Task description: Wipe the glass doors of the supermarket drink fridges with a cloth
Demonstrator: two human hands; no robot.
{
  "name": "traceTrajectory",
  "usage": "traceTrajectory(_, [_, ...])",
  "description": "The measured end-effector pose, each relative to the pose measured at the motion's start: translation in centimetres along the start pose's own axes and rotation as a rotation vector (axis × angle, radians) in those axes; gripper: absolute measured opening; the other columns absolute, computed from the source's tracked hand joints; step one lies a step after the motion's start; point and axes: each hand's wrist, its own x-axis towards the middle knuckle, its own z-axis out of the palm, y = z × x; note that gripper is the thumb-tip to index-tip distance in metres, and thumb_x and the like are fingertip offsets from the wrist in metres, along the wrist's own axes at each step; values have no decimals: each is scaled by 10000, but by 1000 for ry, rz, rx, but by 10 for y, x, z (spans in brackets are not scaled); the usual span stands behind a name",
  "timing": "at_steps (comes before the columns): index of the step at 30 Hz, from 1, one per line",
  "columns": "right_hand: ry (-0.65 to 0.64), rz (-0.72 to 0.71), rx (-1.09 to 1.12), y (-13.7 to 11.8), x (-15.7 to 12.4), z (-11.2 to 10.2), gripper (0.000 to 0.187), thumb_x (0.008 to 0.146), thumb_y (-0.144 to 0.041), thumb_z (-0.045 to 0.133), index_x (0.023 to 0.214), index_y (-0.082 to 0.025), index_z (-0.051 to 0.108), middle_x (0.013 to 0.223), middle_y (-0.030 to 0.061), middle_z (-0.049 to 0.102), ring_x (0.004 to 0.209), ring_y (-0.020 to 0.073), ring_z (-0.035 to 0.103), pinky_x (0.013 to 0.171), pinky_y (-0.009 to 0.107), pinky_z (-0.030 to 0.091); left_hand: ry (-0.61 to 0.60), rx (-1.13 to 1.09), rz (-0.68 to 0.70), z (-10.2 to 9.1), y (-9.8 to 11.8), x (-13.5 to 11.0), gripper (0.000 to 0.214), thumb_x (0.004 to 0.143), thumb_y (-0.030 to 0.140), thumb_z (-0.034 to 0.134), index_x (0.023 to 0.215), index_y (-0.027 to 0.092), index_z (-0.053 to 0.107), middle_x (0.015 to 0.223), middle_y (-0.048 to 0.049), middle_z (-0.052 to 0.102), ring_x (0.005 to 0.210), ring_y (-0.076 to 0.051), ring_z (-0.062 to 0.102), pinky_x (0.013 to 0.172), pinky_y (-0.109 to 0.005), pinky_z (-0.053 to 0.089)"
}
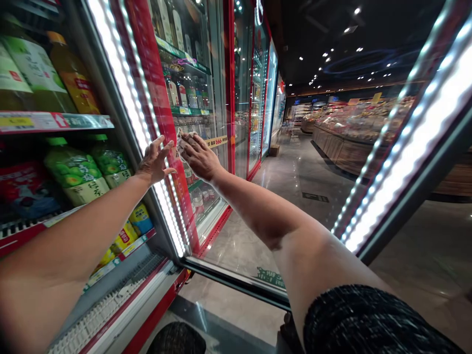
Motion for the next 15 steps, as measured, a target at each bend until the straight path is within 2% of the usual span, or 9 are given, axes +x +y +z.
traceTrajectory(3, [32, 34, -8, -9, 15, 12, 576, 1007, -53, 388, 1556, -218, 441, 1657, 46, 373, 1589, 223, 176, 1337, 538, 137, -30, 28, -10, -8, -5, 3, 914, 800, 213, 742, 1605, 291, 316, 1673, -118, 273, 1516, -345, 334, 1212, -474, 390])
traceTrajectory(5, [-8, 11, -12, -16, 18, 21, 547, 1008, -55, 382, 1525, -202, 484, 1648, 51, 393, 1582, 227, 208, 1332, 537, 160, -35, 35, 2, -11, -6, 2, 901, 812, 190, 697, 1617, 257, 299, 1675, -121, 272, 1511, -339, 341, 1232, -467, 361])
traceTrajectory(8, [-105, -70, -28, -19, 16, 27, 475, 1015, -83, 410, 1464, -149, 551, 1619, 82, 442, 1565, 241, 268, 1326, 518, 201, -21, 42, 28, -12, -7, -1, 897, 817, 225, 694, 1620, 242, 296, 1693, -131, 238, 1542, -354, 279, 1258, -515, 294])
traceTrajectory(12, [-126, -156, -46, -12, 23, 25, 446, 1024, -116, 433, 1441, -190, 571, 1605, 42, 471, 1553, 231, 304, 1322, 514, 220, 32, 111, 4, -15, -14, -3, 922, 789, 245, 765, 1603, 285, 335, 1711, -125, 206, 1582, -371, 170, 1283, -605, 127])
traceTrajectory(15, [-65, -89, -56, -15, 37, 27, 446, 1039, -121, 390, 1437, -191, 577, 1611, 42, 463, 1562, 237, 282, 1323, 531, 204, 84, 114, -77, -14, -27, 0, 1001, 780, 386, 813, 1619, 220, 295, 1729, -146, 124, 1599, -377, 60, 1297, -583, -2])
